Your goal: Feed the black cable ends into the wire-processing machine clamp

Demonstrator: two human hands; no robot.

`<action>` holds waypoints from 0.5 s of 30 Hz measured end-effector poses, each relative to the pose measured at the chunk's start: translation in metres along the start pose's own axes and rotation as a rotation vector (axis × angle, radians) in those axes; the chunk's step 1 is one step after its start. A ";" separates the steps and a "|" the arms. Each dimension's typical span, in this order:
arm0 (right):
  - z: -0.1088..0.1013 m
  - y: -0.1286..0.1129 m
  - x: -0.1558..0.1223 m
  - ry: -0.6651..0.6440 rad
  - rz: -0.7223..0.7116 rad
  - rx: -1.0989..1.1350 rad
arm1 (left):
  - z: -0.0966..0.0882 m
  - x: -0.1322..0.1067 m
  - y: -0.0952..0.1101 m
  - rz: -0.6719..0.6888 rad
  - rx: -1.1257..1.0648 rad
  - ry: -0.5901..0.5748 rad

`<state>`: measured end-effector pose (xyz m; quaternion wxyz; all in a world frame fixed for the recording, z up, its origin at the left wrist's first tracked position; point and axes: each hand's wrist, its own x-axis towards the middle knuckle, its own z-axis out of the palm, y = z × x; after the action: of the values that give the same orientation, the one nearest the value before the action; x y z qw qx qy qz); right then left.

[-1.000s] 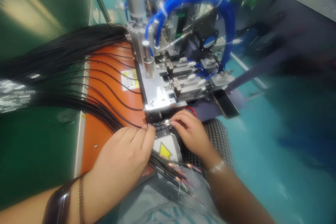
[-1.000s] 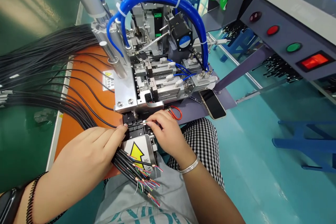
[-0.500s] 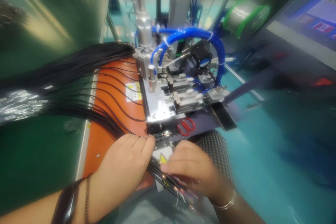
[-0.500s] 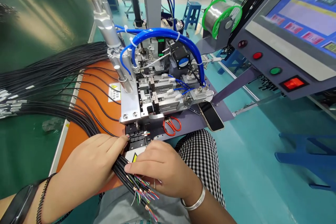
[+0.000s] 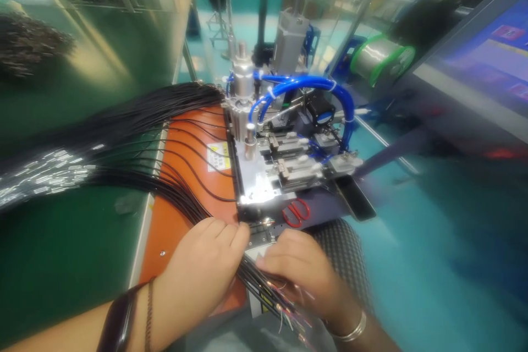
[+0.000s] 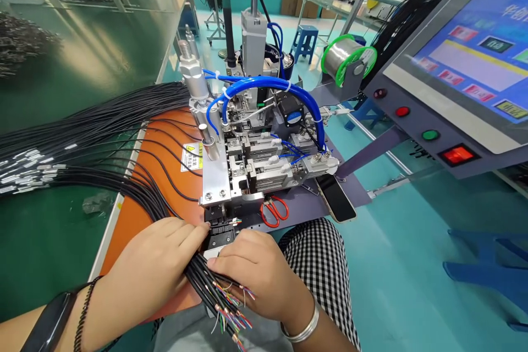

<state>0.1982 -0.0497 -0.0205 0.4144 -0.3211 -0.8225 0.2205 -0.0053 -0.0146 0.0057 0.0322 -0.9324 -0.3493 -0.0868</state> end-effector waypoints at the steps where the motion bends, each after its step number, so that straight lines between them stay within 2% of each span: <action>1: 0.001 0.001 0.000 -0.009 0.009 -0.005 | 0.000 0.001 -0.002 -0.007 0.003 -0.007; 3: 0.001 0.002 0.000 -0.033 0.038 -0.009 | -0.001 0.004 -0.005 -0.030 0.006 -0.022; 5: 0.001 0.005 0.001 -0.026 0.066 0.003 | -0.002 0.005 -0.008 -0.039 -0.001 0.010; 10: 0.005 0.013 0.008 0.168 0.258 -0.021 | -0.006 0.000 -0.011 0.101 0.025 0.252; 12: 0.006 0.015 0.010 0.245 0.329 -0.027 | -0.006 -0.001 -0.010 0.135 0.004 0.271; 15: 0.004 0.014 0.010 0.247 0.343 0.020 | -0.005 0.001 -0.010 0.166 -0.045 0.249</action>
<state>0.1954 -0.0332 -0.0263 0.4715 -0.4769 -0.6967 0.2548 -0.0115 -0.0070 0.0112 0.0614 -0.9406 -0.2621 -0.2068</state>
